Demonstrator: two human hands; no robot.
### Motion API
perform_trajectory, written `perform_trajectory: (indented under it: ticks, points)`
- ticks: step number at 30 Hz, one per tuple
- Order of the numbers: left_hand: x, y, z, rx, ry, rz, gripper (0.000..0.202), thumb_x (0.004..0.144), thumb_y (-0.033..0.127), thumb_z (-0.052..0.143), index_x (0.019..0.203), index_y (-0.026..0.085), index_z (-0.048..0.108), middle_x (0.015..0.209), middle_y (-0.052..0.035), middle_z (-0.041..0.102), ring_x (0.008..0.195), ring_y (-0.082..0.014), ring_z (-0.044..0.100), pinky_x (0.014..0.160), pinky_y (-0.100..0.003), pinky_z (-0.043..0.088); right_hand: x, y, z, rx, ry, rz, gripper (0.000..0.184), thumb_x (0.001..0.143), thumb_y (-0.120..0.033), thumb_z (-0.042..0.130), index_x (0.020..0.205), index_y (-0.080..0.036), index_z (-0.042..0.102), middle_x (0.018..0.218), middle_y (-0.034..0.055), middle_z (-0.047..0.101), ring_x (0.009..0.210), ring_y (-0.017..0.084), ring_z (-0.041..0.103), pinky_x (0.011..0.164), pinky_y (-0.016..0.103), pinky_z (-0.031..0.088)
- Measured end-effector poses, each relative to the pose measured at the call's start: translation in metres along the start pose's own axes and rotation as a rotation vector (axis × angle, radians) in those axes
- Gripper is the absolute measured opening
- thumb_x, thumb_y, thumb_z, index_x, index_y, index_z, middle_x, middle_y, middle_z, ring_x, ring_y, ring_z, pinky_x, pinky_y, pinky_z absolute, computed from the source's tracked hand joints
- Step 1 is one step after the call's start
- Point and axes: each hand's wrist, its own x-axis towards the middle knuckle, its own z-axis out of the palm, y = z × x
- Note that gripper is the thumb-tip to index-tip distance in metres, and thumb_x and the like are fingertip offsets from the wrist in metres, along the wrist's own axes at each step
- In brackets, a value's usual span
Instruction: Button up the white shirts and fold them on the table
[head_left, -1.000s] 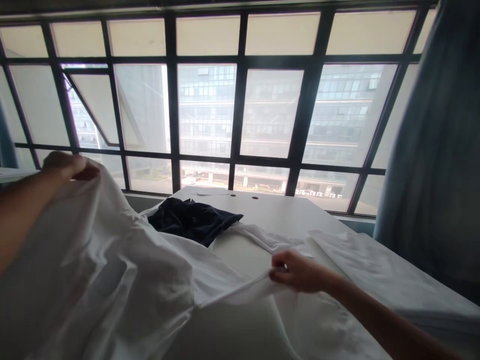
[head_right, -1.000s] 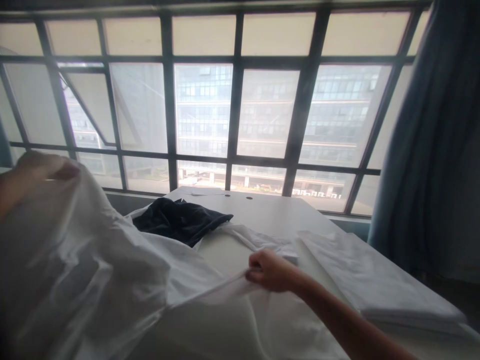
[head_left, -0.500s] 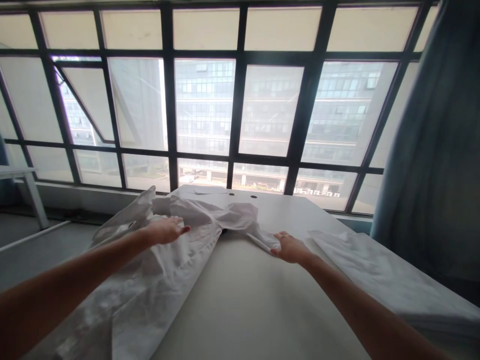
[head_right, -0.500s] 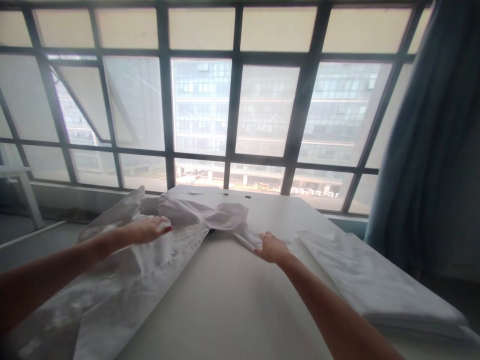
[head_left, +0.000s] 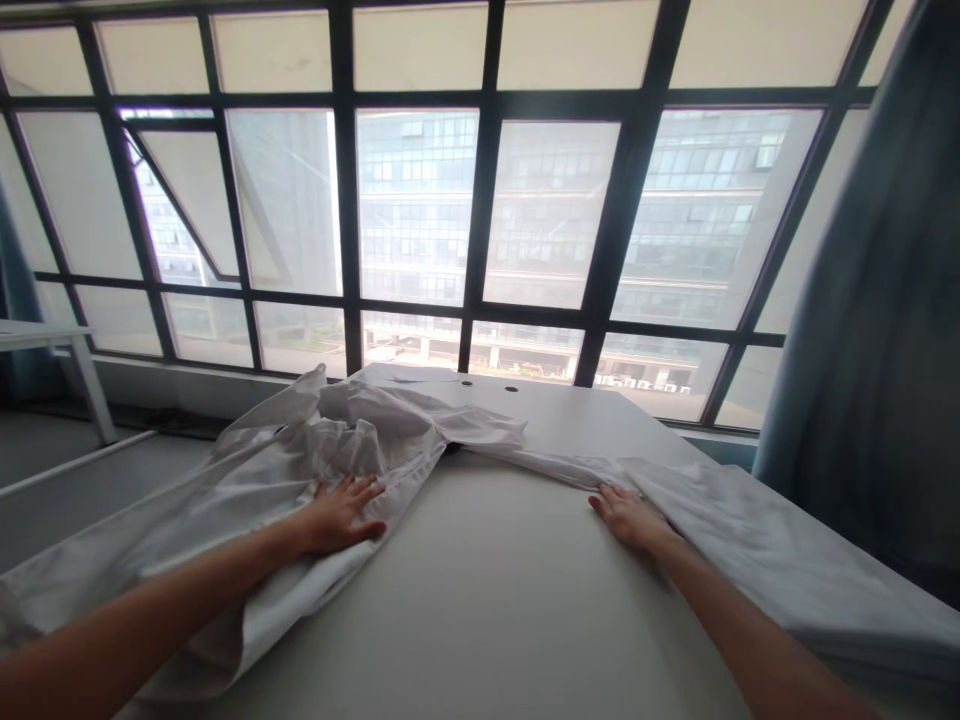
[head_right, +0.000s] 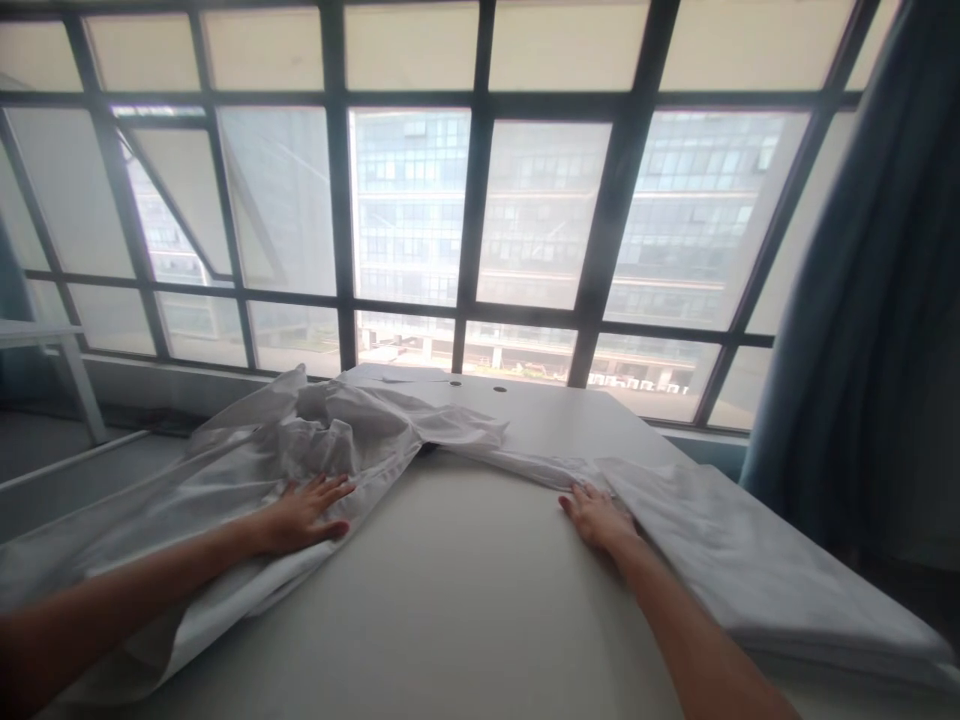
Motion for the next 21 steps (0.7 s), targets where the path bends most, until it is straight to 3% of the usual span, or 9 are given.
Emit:
perform_trajectory:
  ticks: [2,4,7,9,12,15,18,19,21]
  points:
    - [0.012,-0.002,0.003,-0.022,0.046,0.022,0.076,0.087,0.066,0.044,0.153,0.030,0.033,0.161,-0.0085,0.020,0.147,-0.0407,0.014,0.112,-0.068,0.011,0.009,-0.008,-0.007,-0.017,-0.071,0.075,0.066,0.099,-0.055,0.018,0.154,-0.021,0.030,0.162,0.0060,0.017,0.145,0.035,0.023,0.112,0.060,0.028]
    - [0.024,-0.001,0.005,-0.043,0.104,0.025,0.071,0.088,0.066,0.045,0.150,0.032,0.038,0.160,-0.0068,0.025,0.147,-0.0412,0.017,0.112,-0.067,0.012,0.011,-0.020,-0.013,-0.073,-0.053,0.087,0.062,0.101,-0.048,0.018,0.155,-0.020,0.028,0.163,0.0069,0.017,0.146,0.034,0.023,0.113,0.057,0.027]
    - [0.041,0.006,0.008,-0.055,0.151,-0.013,0.071,0.088,0.068,0.043,0.149,0.033,0.041,0.159,-0.0068,0.028,0.146,-0.0429,0.019,0.110,-0.070,0.010,-0.001,-0.034,-0.023,-0.204,0.135,0.024,0.057,0.100,-0.037,0.031,0.153,-0.016,0.032,0.157,0.0138,0.031,0.141,0.031,0.033,0.111,0.050,0.031]
    - [0.048,0.011,0.009,-0.051,0.144,-0.043,0.075,0.087,0.069,0.043,0.150,0.028,0.039,0.159,-0.0096,0.026,0.145,-0.0442,0.018,0.108,-0.073,0.007,-0.014,-0.031,-0.031,-0.248,0.184,0.054,0.054,0.097,-0.034,0.040,0.147,-0.014,0.042,0.149,0.0188,0.042,0.133,0.032,0.044,0.103,0.049,0.038]
    - [0.049,0.019,0.013,-0.052,0.169,-0.076,0.075,0.088,0.068,0.043,0.150,0.026,0.038,0.159,-0.0114,0.026,0.145,-0.0436,0.019,0.109,-0.072,0.006,-0.038,-0.004,-0.048,-0.228,0.065,0.202,0.047,0.091,-0.037,0.049,0.133,-0.015,0.058,0.140,0.0205,0.051,0.122,0.035,0.053,0.092,0.050,0.045]
    - [0.045,0.025,0.016,-0.061,0.192,-0.106,0.075,0.088,0.069,0.042,0.150,0.028,0.039,0.160,-0.0098,0.025,0.146,-0.0430,0.018,0.110,-0.070,0.006,-0.066,0.036,-0.060,-0.178,-0.005,0.278,0.045,0.083,-0.039,0.059,0.123,-0.019,0.065,0.137,0.0196,0.054,0.120,0.039,0.055,0.085,0.051,0.049]
    - [0.040,0.032,0.017,-0.056,0.199,-0.124,0.074,0.087,0.071,0.043,0.149,0.030,0.041,0.159,-0.0088,0.028,0.145,-0.0422,0.021,0.112,-0.067,0.010,-0.093,0.065,-0.064,-0.122,-0.068,0.317,0.033,0.075,-0.028,0.065,0.105,-0.017,0.072,0.126,0.0211,0.062,0.112,0.039,0.061,0.076,0.048,0.053]
    - [0.038,0.035,0.017,-0.047,0.216,-0.129,0.073,0.087,0.070,0.043,0.148,0.029,0.043,0.158,-0.0097,0.030,0.145,-0.0416,0.023,0.112,-0.066,0.012,-0.101,0.071,-0.064,-0.106,-0.069,0.317,0.027,0.073,-0.022,0.064,0.098,-0.017,0.074,0.120,0.0214,0.065,0.107,0.039,0.064,0.073,0.046,0.054]
    - [0.031,0.042,0.017,-0.024,0.283,-0.140,0.068,0.090,0.064,0.043,0.145,0.025,0.046,0.155,-0.0131,0.036,0.142,-0.0394,0.030,0.113,-0.063,0.017,-0.113,0.076,-0.068,-0.053,0.051,0.250,0.021,0.069,-0.012,0.062,0.085,-0.016,0.075,0.104,0.0221,0.070,0.096,0.038,0.068,0.069,0.044,0.053]
